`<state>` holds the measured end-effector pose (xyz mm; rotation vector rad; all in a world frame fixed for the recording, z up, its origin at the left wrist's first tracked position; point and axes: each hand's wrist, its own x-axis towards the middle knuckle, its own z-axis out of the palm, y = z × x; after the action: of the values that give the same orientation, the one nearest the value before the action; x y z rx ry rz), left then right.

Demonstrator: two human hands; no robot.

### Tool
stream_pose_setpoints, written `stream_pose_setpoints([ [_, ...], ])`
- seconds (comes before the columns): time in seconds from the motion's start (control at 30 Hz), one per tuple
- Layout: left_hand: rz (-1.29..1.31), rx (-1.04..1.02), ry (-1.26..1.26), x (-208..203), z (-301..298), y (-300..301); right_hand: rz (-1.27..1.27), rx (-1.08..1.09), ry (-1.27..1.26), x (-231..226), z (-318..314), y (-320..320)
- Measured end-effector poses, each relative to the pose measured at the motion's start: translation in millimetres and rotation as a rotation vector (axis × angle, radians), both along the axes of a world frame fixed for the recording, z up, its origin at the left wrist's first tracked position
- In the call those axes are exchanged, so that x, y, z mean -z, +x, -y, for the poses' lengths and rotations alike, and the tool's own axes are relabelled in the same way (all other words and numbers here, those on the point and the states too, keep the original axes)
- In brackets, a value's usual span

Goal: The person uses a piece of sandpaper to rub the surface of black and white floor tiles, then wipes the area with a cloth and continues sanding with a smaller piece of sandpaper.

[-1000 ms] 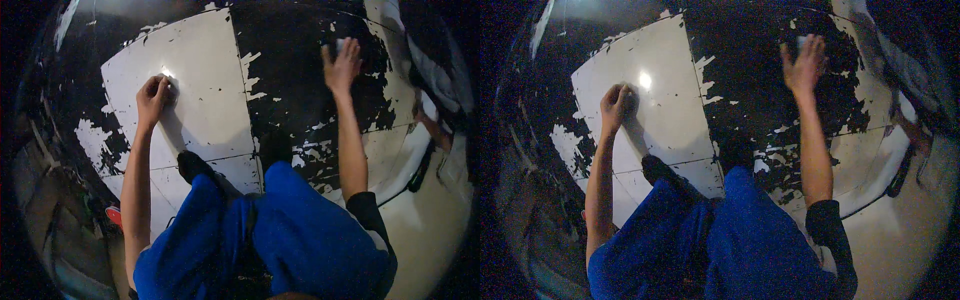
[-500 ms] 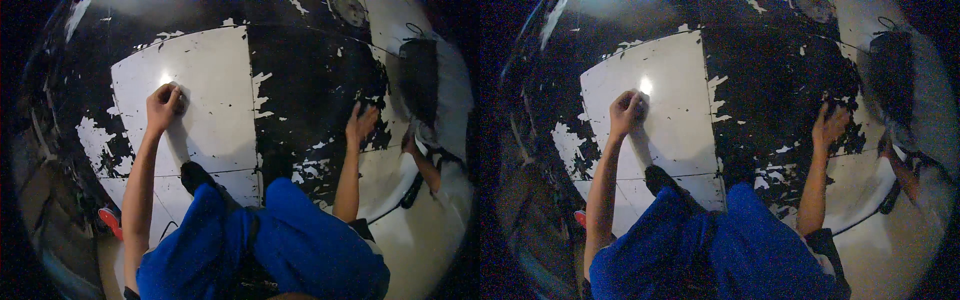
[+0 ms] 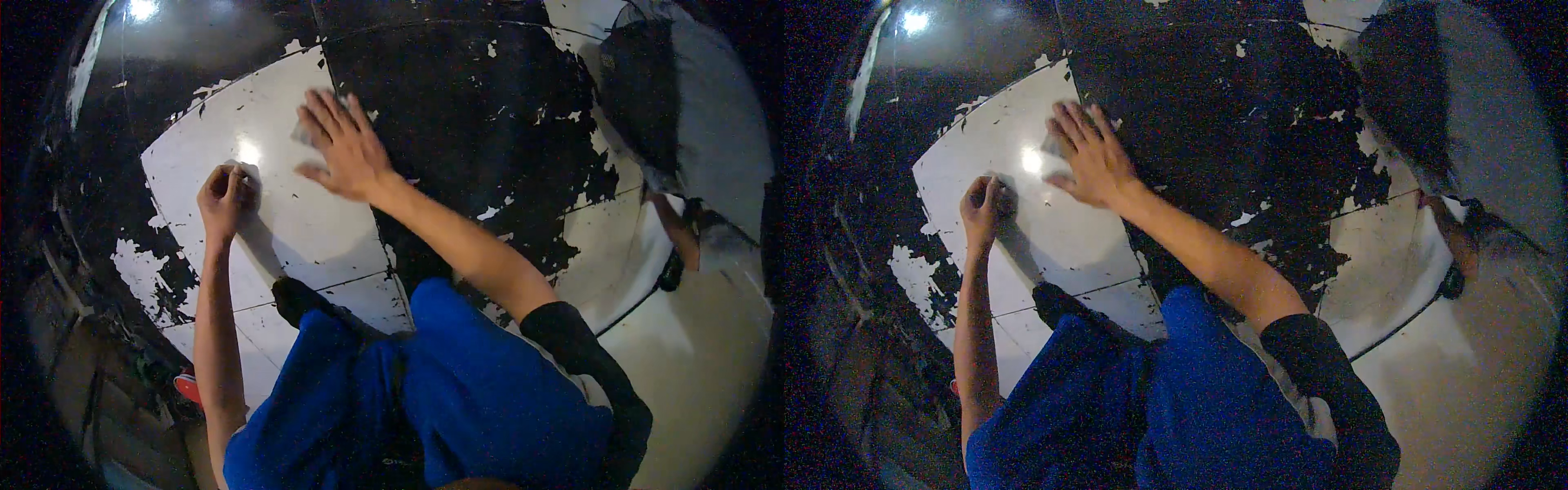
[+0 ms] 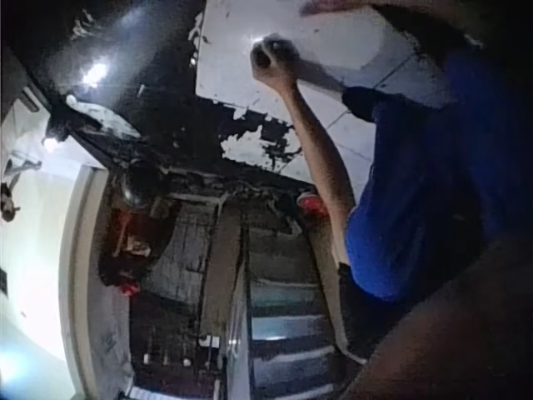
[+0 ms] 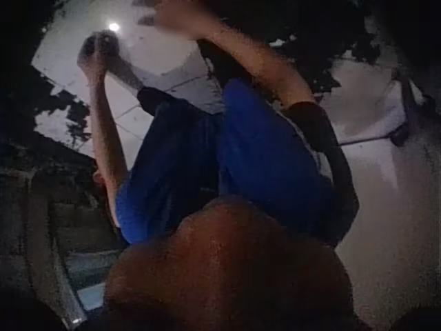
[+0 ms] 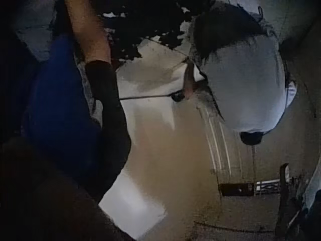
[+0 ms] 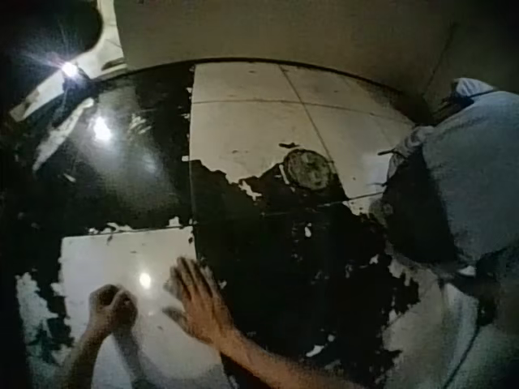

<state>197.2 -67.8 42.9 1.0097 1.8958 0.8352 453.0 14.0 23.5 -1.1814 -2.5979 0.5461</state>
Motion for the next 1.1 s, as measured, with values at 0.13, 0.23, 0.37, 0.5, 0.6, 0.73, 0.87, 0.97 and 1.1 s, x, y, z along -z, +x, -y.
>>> stream_pose_setpoints([
  [0.13, -0.021, 0.014, 0.033, 6.7, 2.2, -5.0, -0.016, 0.072, -0.123, -7.5, 30.7, 58.3],
  [0.23, -0.066, 0.017, 0.021, 9.7, 3.9, -8.7, 0.014, 0.287, -0.08, -12.1, 32.5, 123.8],
  [0.37, -0.028, 0.015, 0.027, 8.0, 3.1, -8.2, -0.015, 0.635, 0.065, 8.5, 1.9, 222.0],
  [0.5, -0.001, 0.012, -0.003, 10.0, 2.3, -8.6, -0.356, 1.107, 0.018, -1.1, -46.3, 308.0],
  [0.6, 0.018, 0.016, -0.055, 9.8, 5.0, -11.7, -0.921, 1.276, -0.221, -31.7, -65.8, 326.6],
  [0.73, -0.014, 0.009, 0.021, 7.9, 5.6, -5.5, -1.112, 1.288, -0.212, -32.0, -64.1, 336.3],
  [0.87, 0.007, -0.005, -0.001, 4.8, 8.7, -5.4, -1.142, 1.228, -0.176, -31.0, -54.4, 325.1],
  [0.97, -0.008, 0.006, 0.014, 6.8, 4.9, -5.5, -1.174, 1.121, -0.165, -21.3, -68.7, 331.1],
  [1.1, -0.043, 0.006, 0.013, 5.0, 6.4, -5.3, -1.04, 1.113, -0.055, -42.4, -78.6, 300.8],
])
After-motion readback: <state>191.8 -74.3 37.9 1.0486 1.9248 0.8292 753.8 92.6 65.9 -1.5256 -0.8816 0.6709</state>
